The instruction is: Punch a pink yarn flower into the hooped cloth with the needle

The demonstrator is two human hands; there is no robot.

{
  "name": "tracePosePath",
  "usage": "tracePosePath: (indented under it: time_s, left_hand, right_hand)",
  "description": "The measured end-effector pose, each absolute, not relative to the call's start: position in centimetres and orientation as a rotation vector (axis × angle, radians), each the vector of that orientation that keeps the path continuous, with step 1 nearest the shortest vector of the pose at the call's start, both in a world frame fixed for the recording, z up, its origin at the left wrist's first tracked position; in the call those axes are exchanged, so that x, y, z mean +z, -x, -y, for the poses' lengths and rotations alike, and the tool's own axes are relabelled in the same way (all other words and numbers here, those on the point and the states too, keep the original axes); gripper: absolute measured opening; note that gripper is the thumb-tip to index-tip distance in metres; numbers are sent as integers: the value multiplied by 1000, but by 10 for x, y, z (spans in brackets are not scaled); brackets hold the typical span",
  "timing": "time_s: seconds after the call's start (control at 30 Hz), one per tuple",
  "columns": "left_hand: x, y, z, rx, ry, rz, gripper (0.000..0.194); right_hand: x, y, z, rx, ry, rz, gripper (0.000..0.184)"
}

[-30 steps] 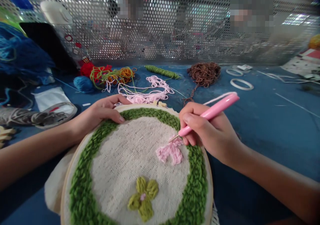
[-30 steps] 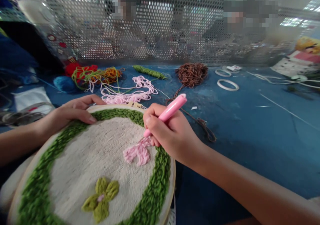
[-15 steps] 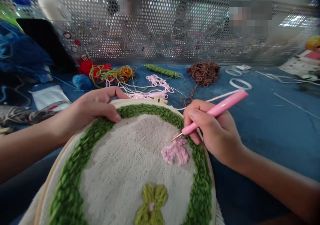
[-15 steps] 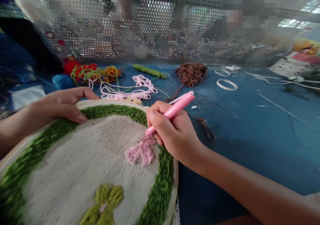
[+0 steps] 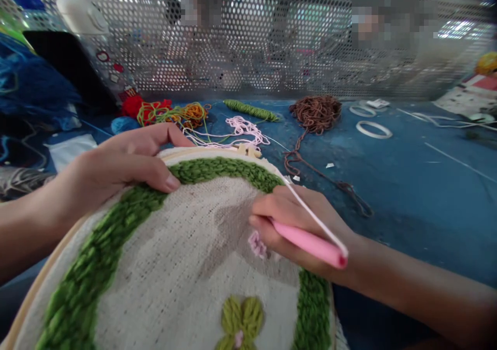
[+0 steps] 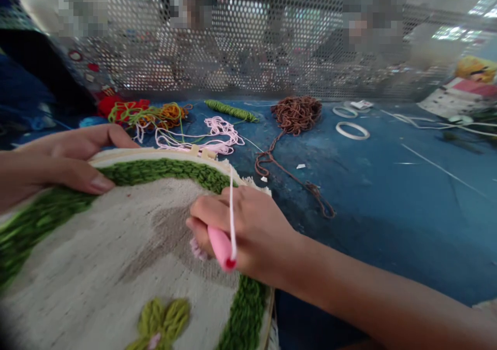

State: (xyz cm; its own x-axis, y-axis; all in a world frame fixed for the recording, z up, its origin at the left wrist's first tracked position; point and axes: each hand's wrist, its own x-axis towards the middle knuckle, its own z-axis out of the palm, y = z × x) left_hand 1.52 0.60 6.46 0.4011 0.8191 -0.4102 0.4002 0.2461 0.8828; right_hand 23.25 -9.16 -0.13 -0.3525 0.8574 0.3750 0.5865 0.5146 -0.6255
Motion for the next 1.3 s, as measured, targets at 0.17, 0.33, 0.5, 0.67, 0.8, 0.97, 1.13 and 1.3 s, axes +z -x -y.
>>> tracePosePath:
  time_s: [0.17,0.33,0.5,0.67,0.8,0.97,1.13,1.3]
  left_hand:
    - [67,-17,-4,409,-1395,-1248,34]
    - [63,-16,-6,406,-1417,-1184,26]
    - [65,-14,-6,413,-1427,-1173,29]
    - [68,-13,-4,385,-1466,-1244,37]
    - [67,-14,-4,369,-1498,-1204,29]
    - [65,-15,-4,367,-1482,-1170,24]
    - [66,-14,-4,368,-1507,-1192,27]
    - [60,-6,-14,346,-1468,-1138,36]
  right_hand:
    - [-2,-237,89,707,1250,1489,25]
    - [-4,-244,77,839,1152,1206,29]
    - [0,-238,84,711,1237,1530,23]
    - [2,-230,90,605,1229,1998,17]
    - [0,-235,83,767,1223,1443,24]
    - [-3,-240,76,872,1152,1166,31]
    - [-2,-235,84,829,1203,1379,26]
    - [-3,-234,88,729,1186,1537,20]
